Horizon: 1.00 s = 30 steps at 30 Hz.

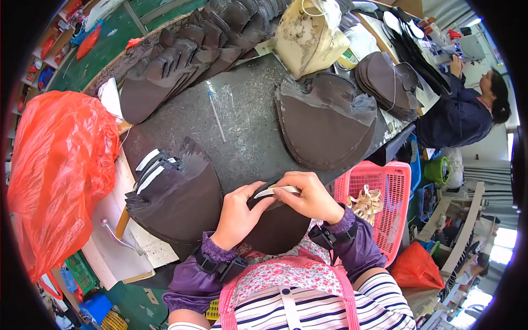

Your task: The person applies white adhesive strips to the edges of dark shoe components by hand, then folds and presses the edges down. They repeat this process for several components, occasionally moving stacks of material aside on the workbench.

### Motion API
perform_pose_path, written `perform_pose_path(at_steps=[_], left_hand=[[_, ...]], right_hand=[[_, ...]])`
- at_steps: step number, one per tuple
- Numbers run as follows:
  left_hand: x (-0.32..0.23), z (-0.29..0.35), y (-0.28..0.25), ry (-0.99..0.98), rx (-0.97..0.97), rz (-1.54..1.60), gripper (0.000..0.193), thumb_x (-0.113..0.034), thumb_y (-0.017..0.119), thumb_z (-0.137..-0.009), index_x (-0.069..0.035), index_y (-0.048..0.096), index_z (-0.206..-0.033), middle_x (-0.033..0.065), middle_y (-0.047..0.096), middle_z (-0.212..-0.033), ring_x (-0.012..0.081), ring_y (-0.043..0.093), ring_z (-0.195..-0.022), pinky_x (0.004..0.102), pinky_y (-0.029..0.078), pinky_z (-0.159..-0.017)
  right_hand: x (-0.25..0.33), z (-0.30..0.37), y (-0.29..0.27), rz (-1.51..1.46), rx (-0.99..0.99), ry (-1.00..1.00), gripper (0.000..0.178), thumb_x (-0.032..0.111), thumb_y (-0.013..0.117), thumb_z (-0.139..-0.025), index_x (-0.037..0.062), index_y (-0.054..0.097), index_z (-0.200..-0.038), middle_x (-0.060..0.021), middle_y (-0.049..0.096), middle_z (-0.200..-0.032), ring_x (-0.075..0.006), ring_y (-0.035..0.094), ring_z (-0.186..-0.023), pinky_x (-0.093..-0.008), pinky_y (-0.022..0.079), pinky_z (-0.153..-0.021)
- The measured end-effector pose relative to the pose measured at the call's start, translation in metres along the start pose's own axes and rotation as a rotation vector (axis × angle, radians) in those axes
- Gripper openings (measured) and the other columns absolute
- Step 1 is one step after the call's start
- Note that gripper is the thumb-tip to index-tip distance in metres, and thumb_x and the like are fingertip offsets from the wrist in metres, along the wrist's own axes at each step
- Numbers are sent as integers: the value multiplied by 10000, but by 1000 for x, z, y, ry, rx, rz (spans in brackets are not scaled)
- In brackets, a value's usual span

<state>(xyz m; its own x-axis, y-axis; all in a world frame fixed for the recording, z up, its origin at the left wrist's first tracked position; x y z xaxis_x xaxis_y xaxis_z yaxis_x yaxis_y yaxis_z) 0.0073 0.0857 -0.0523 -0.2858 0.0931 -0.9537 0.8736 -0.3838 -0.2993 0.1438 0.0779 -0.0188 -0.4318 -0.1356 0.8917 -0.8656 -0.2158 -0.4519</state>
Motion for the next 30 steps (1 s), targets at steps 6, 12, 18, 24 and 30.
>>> perform_pose_path(at_steps=[6, 12, 18, 24, 30], left_hand=[[1, -1, -2, -66, -32, 18, 234, -134, 674, -877, 64, 675, -1002, 228, 682, -869, 334, 688, -784, 363, 523, -693], [-1, 6, 3, 20, -59, -14, 198, -74, 660, -900, 60, 670, -1044, 103, 681, -837, 85, 567, -614, 238, 454, -539], [-14, 16, 6, 88, -32, -27, 165, -46, 621, -911, 60, 644, -1035, 141, 679, -992, 151, 644, -733, 255, 502, -609], [-51, 46, -4, 371, -104, -115, 189, -6, 612, -878, 40, 611, -1061, 169, 657, -1125, 281, 682, -873, 333, 554, -718], [-82, 77, -14, 569, -71, -309, 209, 14, 648, -812, 10, 611, -1017, 154, 656, -1130, 327, 683, -888, 387, 568, -759]], right_hand=[[0, 6, -4, 46, -79, 25, 121, 98, 707, -831, -8, 689, -887, -122, 628, -732, -227, 608, -646, -344, 436, -549], [3, 29, -38, 318, -342, 49, 214, 132, 769, -772, -10, 663, -891, -130, 576, -729, -267, 589, -630, -359, 447, -556], [4, 36, -31, 388, -427, 85, 218, 134, 770, -766, -4, 649, -884, -130, 543, -725, -274, 577, -620, -360, 448, -555], [43, 34, 3, 424, -310, -208, 164, 89, 733, -790, -16, 641, -875, -119, 565, -723, -248, 552, -540, -337, 436, -516], [28, 32, 18, 100, -198, 103, 142, 125, 653, -900, -13, 632, -929, -60, 586, -696, -179, 573, -546, -292, 434, -499]])
Point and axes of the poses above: each hand's wrist, its own z-axis away from the middle knuckle, its own y-axis out of the palm, x = y × z, the point moved 9 cm from there along -z, towards the middle knuckle
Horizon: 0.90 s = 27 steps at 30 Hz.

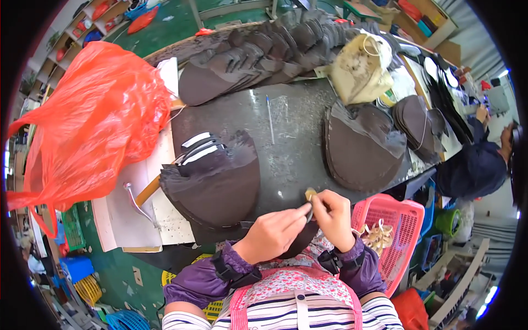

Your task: The person applies white adhesive strips to the edges of dark shoe components by hand, then folds and presses the edges down. They repeat this process for several components, occasionally moving stacks of material aside on the workbench.

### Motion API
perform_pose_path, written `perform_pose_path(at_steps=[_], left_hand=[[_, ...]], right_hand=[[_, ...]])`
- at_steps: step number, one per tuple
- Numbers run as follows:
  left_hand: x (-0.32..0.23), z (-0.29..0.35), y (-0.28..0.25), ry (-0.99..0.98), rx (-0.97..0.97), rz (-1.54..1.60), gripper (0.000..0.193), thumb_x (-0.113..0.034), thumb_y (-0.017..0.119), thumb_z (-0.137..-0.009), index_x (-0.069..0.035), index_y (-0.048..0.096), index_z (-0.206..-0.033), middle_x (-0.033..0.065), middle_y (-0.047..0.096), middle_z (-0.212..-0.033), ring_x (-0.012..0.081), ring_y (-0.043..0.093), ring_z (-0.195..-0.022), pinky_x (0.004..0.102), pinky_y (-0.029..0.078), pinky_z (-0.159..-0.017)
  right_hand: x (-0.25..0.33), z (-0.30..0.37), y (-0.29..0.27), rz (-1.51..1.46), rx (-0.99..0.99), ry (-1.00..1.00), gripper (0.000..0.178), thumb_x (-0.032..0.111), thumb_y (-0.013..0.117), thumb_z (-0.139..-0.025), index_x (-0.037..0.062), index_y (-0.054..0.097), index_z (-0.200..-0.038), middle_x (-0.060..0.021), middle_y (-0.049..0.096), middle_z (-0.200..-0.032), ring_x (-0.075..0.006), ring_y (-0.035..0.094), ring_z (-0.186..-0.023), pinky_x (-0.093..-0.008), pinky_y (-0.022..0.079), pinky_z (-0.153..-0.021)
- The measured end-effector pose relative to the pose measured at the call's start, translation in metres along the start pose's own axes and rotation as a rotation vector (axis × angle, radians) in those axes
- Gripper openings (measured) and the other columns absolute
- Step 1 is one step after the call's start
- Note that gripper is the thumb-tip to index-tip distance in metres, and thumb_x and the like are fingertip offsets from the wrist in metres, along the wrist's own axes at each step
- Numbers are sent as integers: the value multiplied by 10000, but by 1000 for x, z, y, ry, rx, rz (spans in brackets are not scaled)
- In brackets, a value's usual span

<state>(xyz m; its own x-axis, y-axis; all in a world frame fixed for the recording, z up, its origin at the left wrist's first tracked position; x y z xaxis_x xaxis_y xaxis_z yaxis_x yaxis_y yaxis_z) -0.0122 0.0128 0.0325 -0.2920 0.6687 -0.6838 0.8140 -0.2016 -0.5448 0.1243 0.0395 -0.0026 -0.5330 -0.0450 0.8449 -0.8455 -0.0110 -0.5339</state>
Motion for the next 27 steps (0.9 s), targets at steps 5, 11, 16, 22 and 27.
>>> perform_pose_path(at_steps=[5, 11, 16, 22, 27], left_hand=[[19, -1, -80, -55, -157, -265, 223, 10, 686, -767, 18, 600, -972, 169, 633, -1148, 351, 627, -1044, 411, 515, -893], [152, 2, -176, -583, -248, -264, 565, -178, 878, -633, 14, 579, -1073, 170, 625, -1070, 313, 599, -1094, 364, 472, -952], [161, -13, -149, -609, -14, -114, 627, -178, 907, -582, 7, 587, -1089, 103, 645, -993, 203, 621, -971, 347, 494, -872], [157, -59, -175, -639, 0, -179, 637, -123, 887, -585, -9, 583, -1134, 103, 643, -954, 221, 631, -910, 353, 502, -805], [93, -131, -155, -166, -251, -689, 503, -146, 826, -686, -6, 604, -1115, 156, 634, -1036, 298, 614, -992, 357, 495, -849]], right_hand=[[-28, -1, -9, -539, -58, 360, 198, 162, 545, -993, 2, 643, -928, 24, 569, -702, -39, 461, -514, -197, 335, -466], [-28, 3, -32, -558, -100, 314, 204, 166, 521, -1013, -1, 629, -964, 29, 564, -710, -5, 403, -509, -179, 294, -457], [-36, 7, -46, -511, -112, 309, 182, 144, 544, -1001, -5, 641, -958, 31, 583, -722, -7, 447, -564, -178, 337, -489], [-37, 8, -85, -668, -166, 313, 204, 129, 550, -994, -3, 607, -849, 11, 614, -749, -20, 456, -559, -188, 365, -512], [10, 0, -131, 99, -255, -404, 178, 104, 529, -990, 8, 563, -843, -94, 671, -877, -106, 577, -624, -212, 457, -584]])
Point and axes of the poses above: each hand's wrist, its own z-axis away from the middle knuckle, its own y-axis out of the palm, x = y × z, the point moved 9 cm from there along -z, towards the middle knuckle
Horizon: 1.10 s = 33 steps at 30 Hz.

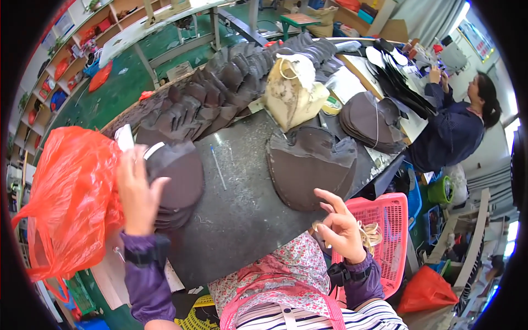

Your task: The person applies white adhesive strips to the edges of dark shoe components by hand, then folds and presses the edges down. They repeat this process for several components, occasionally moving stacks of material aside on the workbench.

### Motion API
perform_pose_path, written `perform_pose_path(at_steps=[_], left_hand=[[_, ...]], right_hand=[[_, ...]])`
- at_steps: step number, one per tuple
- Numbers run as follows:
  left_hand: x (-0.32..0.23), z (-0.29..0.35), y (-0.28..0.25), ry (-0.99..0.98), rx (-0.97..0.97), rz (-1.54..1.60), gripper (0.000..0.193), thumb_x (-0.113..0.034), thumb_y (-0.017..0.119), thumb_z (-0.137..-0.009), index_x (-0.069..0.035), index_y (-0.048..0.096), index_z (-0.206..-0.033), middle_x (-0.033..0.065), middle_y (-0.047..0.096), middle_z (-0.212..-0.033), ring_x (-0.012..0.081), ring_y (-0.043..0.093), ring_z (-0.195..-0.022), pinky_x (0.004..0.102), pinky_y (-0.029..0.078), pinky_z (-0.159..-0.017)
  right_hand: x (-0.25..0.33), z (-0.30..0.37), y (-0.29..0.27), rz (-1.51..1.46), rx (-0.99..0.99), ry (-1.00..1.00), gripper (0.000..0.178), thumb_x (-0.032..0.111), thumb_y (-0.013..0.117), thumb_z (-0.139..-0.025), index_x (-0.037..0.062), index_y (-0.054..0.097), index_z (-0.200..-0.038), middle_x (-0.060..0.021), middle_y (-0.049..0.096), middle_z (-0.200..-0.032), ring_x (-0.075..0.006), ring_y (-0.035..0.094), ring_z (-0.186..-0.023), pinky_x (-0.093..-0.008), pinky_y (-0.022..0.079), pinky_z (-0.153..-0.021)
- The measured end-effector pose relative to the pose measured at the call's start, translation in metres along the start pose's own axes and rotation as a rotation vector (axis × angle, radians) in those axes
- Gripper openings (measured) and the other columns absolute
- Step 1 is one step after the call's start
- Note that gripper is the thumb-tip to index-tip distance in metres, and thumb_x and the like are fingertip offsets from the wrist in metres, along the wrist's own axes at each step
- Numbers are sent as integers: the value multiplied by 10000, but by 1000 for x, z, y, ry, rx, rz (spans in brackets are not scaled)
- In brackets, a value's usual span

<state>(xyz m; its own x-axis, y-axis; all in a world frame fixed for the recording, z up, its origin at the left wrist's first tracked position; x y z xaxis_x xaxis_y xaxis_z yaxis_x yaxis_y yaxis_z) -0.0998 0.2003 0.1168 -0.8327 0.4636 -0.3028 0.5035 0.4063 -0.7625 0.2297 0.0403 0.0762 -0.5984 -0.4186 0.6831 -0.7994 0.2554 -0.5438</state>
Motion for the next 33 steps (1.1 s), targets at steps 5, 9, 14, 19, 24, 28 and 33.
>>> perform_pose_path(at_steps=[5, 9, 14, 19, 24, 28, 33], left_hand=[[-148, 42, 75, -20, 563, 930, 391, -148, 738, -813, -5, 611, -1154, 140, 649, -1006, 259, 638, -949, 357, 507, -858], [-210, 52, 109, 46, 579, 1033, 319, -107, 750, -801, -8, 645, -1086, 119, 653, -964, 238, 651, -853, 333, 527, -763], [-236, 46, 115, 304, 365, 909, 250, -74, 774, -770, -12, 667, -987, 112, 640, -912, 271, 648, -772, 340, 537, -689], [-251, 4, 135, 408, 105, 682, 334, -90, 771, -753, -3, 627, -1042, 143, 607, -996, 339, 609, -899, 403, 516, -792], [-238, -62, 166, 371, -13, 378, 380, -98, 761, -736, 3, 581, -1055, 176, 568, -1127, 381, 549, -1056, 450, 461, -913], [-226, -41, 159, 529, 33, 446, 327, -82, 765, -730, 5, 576, -982, 165, 597, -1069, 371, 578, -1005, 429, 479, -887], [-197, -1, 98, 241, 174, 722, 248, -49, 753, -778, 7, 599, -965, 146, 649, -883, 271, 665, -807, 325, 529, -741]], right_hand=[[-11, 1, 13, -716, 152, 367, 113, 29, 607, -911, -5, 570, -810, -145, 678, -989, -215, 667, -903, -274, 496, -727], [-39, 19, 28, -776, 199, 743, 89, 33, 633, -889, -28, 611, -827, -126, 675, -942, -215, 668, -887, -289, 497, -709], [-41, 6, -11, -244, 149, 352, 115, 63, 642, -905, -46, 655, -941, -55, 649, -793, -129, 622, -657, -260, 462, -577], [-80, 25, -50, -156, -66, 561, 143, 78, 654, -911, -42, 663, -988, -50, 648, -781, -88, 588, -602, -242, 452, -550], [-84, 31, -67, -215, -210, 592, 135, 78, 655, -914, -41, 665, -977, -45, 649, -783, -71, 575, -599, -241, 451, -542], [-82, 44, -61, -373, -267, 767, 124, 78, 651, -919, -31, 670, -975, -32, 639, -780, -48, 558, -634, -225, 442, -558], [-63, 30, -80, -345, -360, 559, 113, 66, 653, -913, -29, 674, -970, -32, 638, -788, -55, 558, -665, -233, 436, -571]])
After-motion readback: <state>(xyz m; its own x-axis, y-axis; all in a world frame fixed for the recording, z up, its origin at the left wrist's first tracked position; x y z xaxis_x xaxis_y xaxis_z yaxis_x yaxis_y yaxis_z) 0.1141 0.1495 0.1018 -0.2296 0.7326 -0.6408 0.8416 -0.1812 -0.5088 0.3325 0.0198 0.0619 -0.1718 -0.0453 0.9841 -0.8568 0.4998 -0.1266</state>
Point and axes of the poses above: each hand's wrist, its own z-axis away from the middle knuckle, its own y-axis out of the palm, x = y × z, the point moved 9 cm from there along -z, towards the middle knuckle
